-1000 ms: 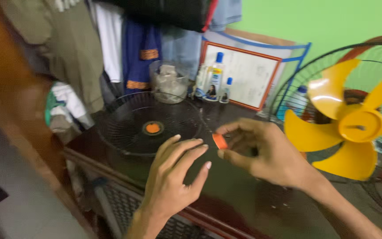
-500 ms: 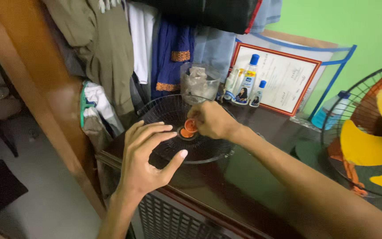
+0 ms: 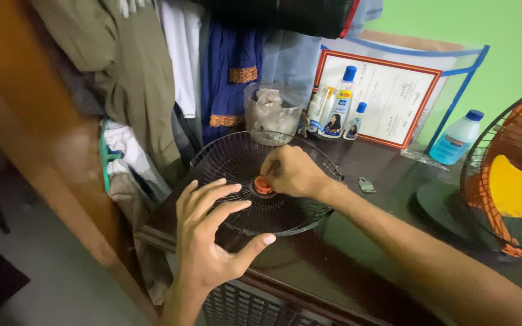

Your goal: The person unplugs a table fan and removes the front grille, then unscrews the central nut to detach the fan blades. The components are placed on the table, and the person briefly handles a container of small parts.

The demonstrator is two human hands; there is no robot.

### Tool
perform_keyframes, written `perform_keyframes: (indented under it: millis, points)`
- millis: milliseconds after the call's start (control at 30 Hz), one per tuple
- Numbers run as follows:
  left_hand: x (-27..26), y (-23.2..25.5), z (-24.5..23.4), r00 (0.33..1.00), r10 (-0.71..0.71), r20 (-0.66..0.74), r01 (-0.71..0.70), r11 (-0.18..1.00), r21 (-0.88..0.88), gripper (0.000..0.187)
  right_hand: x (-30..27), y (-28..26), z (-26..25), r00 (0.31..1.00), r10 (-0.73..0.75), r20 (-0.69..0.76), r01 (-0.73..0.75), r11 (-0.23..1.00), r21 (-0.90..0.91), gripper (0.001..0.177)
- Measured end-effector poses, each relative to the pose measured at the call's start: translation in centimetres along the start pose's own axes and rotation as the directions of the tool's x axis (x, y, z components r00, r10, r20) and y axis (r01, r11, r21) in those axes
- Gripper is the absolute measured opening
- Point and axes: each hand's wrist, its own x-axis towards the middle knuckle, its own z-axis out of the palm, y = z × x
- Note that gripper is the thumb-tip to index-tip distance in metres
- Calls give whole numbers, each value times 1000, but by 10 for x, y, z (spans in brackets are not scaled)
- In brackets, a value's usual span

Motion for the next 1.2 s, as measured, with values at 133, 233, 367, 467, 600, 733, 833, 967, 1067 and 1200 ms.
perform_keyframes:
  millis: [133,233,367,467,600,733,833,967,1067,1200]
  points:
    - [1,0,0,1000,7,3,-7,1000,2,48,-3,-5,2,1000,-1,-22,0,999,-47,16]
    - [2,0,1,1000,15,8,-16,1000,9,48,-6,-11,0,1000,1,-12,-2,995,-95,16]
    - [-2,0,0,1000,-7,14,7,1000,-4,48,-13,-22,-5,1000,1,-14,-3,995,-95,18]
    - [-3,1,0,1000,-22,17,22,1000,9,49,-21,-33,-18,998,-17,-55,13,998,-68,20]
    - [-4,2,2,1000,-6,14,5,1000,26,49,-49,-42,-49,979,-95,-179,72,989,-133,21]
    - [-2,7,6,998,17,-63,-12,997,78,42,-95,-37,-91,959,-81,-273,19,975,-223,20]
    - [-1,29,12,990,3,-143,21,986,164,27,-135,-29,-114,949,46,-313,-106,978,-177,18]
    - [6,79,40,970,-6,-241,43,988,150,14,-203,-22,-135,937,50,-345,-149,952,-268,20]
    - [18,122,73,985,5,-171,-4,1000,6,12,-252,-18,-157,886,-86,-455,-133,893,-429,21]
    - [36,174,126,989,136,-51,-143,976,-167,18,-298,-4,-197,778,-178,-602,-196,842,-503,17]
